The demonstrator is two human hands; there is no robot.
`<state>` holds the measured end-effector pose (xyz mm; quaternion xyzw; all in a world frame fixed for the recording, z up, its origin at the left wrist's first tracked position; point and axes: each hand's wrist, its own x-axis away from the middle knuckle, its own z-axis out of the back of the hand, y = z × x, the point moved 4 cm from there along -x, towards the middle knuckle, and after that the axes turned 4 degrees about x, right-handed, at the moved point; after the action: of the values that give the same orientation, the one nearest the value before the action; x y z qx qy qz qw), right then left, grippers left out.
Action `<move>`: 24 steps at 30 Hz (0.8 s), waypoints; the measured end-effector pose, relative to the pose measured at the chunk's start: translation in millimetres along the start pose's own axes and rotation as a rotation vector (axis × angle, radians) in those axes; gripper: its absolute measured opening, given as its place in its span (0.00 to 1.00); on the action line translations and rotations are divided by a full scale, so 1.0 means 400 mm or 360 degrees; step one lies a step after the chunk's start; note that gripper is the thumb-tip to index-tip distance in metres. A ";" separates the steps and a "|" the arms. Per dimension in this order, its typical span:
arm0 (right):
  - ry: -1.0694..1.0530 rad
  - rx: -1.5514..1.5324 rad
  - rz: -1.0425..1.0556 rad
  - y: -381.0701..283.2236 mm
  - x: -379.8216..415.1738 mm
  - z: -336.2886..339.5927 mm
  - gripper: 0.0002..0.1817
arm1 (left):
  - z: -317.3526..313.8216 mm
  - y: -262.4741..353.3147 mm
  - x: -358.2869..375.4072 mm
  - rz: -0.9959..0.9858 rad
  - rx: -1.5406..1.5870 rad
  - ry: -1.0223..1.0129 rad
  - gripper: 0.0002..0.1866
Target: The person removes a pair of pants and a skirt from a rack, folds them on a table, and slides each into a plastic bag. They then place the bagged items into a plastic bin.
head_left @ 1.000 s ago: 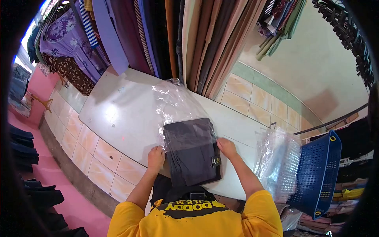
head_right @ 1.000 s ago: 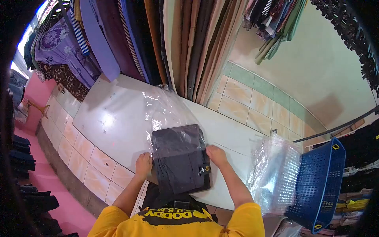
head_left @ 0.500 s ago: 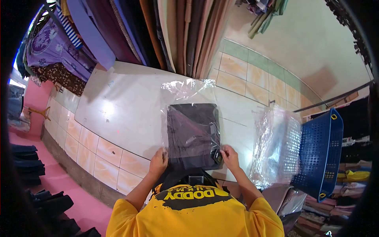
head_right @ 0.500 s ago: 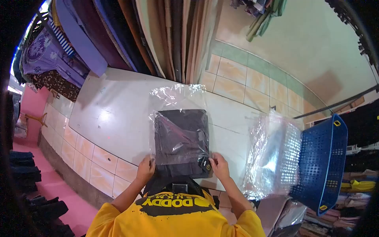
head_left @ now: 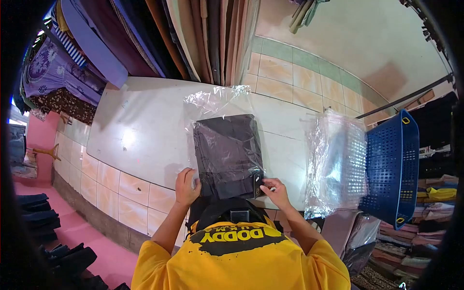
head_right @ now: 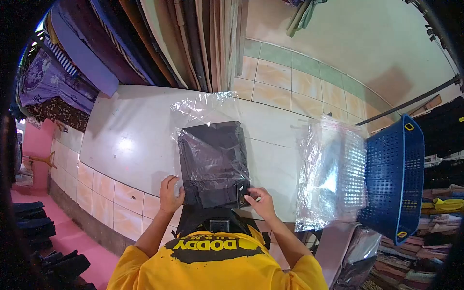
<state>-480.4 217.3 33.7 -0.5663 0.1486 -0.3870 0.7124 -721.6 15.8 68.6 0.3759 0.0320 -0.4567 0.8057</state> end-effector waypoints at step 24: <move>-0.0329 -0.1365 -0.1017 -0.072 0.032 -0.202 0.11 | -0.014 0.038 0.005 -0.0472 -0.0053 0.0160 0.09</move>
<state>-535.3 150.6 37.7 -0.8581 0.0429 -0.4312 0.2754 -707.1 22.3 72.6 0.3761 0.1349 -0.5508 0.7328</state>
